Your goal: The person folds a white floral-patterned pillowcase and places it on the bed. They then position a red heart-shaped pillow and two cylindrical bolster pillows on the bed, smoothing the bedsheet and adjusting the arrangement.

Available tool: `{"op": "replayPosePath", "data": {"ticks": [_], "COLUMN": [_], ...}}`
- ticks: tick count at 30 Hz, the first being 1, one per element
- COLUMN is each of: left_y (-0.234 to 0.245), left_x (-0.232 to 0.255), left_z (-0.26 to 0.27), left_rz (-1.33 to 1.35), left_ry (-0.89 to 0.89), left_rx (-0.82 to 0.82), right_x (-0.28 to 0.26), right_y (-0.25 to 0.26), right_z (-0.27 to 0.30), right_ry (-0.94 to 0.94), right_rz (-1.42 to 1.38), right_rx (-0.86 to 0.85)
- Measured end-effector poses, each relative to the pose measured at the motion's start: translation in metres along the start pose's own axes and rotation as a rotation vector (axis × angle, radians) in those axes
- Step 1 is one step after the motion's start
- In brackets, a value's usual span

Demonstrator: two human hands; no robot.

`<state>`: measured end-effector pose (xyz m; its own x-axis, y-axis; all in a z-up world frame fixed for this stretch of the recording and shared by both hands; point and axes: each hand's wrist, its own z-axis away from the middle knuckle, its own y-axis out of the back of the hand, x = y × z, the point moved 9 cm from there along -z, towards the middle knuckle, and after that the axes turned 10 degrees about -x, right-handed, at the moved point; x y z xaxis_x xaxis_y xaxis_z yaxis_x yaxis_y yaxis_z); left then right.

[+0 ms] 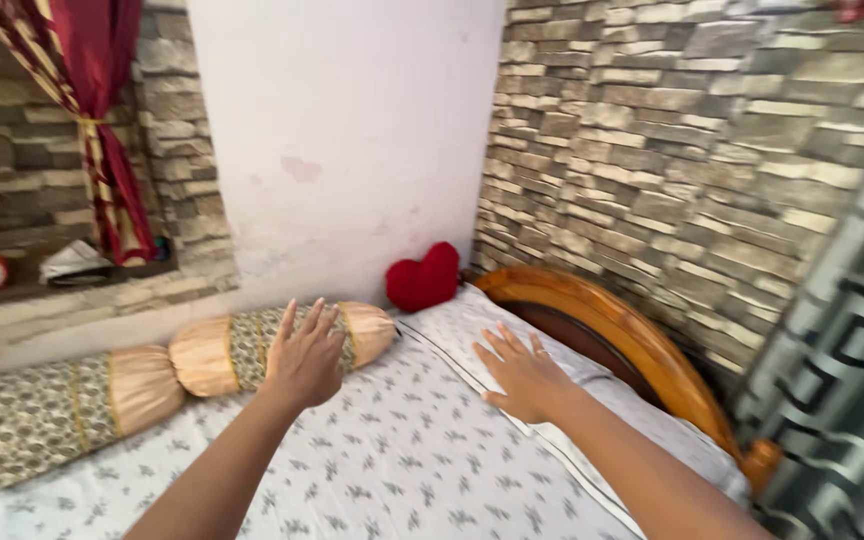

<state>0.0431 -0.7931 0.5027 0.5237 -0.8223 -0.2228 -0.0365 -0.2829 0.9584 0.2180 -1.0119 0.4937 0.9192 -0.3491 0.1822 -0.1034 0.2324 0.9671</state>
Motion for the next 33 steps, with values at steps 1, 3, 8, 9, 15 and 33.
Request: {"op": "replayPosePath", "data": {"ticks": [1, 3, 8, 9, 15, 33], "left_y": [-0.007, -0.017, -0.053, -0.06, -0.112, -0.248], "left_x": [-0.008, -0.023, -0.045, -0.043, -0.013, -0.035], "left_z": [-0.013, -0.038, -0.091, -0.102, -0.172, -0.331], "left_rz": [0.05, 0.191, 0.362, 0.359, 0.338, 0.084], "left_ry": [0.032, 0.094, 0.206, 0.212, 0.337, 0.406], "left_rx": [-0.043, -0.056, 0.059, 0.077, -0.04, -0.15], "right_x": [0.006, 0.018, 0.06, 0.069, 0.13, 0.154], "right_y": [0.012, 0.029, 0.025, 0.023, 0.019, -0.096], "right_z": [-0.011, -0.031, -0.112, -0.13, -0.24, -0.511], "right_ry": [0.081, 0.234, 0.403, 0.431, 0.519, 0.349], "right_rz": [-0.011, -0.036, -0.131, -0.112, -0.218, 0.005], "right_rx": [0.128, 0.385, 0.465, 0.459, 0.436, 0.247]}}
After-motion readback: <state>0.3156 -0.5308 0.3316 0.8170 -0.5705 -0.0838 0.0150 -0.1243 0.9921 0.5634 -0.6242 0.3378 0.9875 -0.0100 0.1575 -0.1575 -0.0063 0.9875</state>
